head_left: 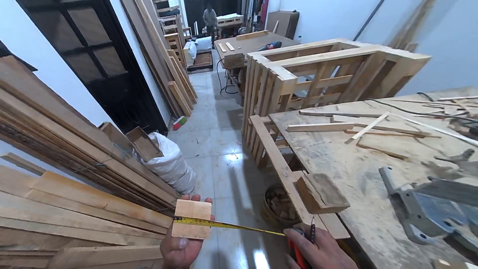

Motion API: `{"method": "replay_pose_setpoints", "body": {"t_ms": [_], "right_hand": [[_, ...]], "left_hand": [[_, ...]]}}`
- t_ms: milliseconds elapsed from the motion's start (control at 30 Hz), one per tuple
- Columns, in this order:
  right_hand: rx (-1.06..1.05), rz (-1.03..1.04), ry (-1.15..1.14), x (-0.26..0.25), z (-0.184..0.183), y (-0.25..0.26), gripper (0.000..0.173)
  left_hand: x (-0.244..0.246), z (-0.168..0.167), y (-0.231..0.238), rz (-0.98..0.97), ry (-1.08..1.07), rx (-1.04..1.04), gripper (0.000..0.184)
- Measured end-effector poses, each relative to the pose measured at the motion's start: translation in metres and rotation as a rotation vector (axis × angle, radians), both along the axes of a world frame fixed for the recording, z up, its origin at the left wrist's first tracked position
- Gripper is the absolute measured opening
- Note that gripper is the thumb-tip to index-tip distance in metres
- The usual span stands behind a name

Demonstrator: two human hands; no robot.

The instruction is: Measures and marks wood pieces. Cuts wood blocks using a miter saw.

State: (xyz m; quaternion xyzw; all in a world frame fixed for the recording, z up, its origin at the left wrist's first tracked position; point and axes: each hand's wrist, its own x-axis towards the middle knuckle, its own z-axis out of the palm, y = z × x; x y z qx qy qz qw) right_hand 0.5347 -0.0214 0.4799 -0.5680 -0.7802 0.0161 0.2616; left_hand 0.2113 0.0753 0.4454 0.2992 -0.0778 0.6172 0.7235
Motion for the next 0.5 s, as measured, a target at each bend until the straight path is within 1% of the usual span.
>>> {"method": "replay_pose_setpoints", "body": {"t_ms": [233,300,333,400,467,500], "right_hand": [[-0.019,0.009,0.001,-0.002,-0.003,0.001,0.044],[-0.105,0.001,0.043,-0.003,-0.004,0.000,0.044],[-0.182,0.000,0.105,-0.004,-0.005,0.001,0.044],[-0.397,-0.018,0.278,-0.004,-0.010,0.004,0.048],[-0.591,-0.067,0.478,-0.004,-0.029,0.004,0.052],[-0.670,-0.102,0.551,-0.006,-0.041,0.003,0.052]], "left_hand": [[-0.003,-0.003,-0.001,0.003,-0.006,0.003,0.072],[-0.004,-0.006,-0.002,0.003,0.000,-0.038,0.073],[-0.005,-0.009,-0.002,0.023,0.045,-0.070,0.073],[-0.009,-0.019,-0.004,0.117,0.248,-0.214,0.075],[-0.010,-0.031,-0.009,0.190,0.590,-0.448,0.073],[-0.011,-0.044,-0.010,0.175,0.791,-0.559,0.067]]}}
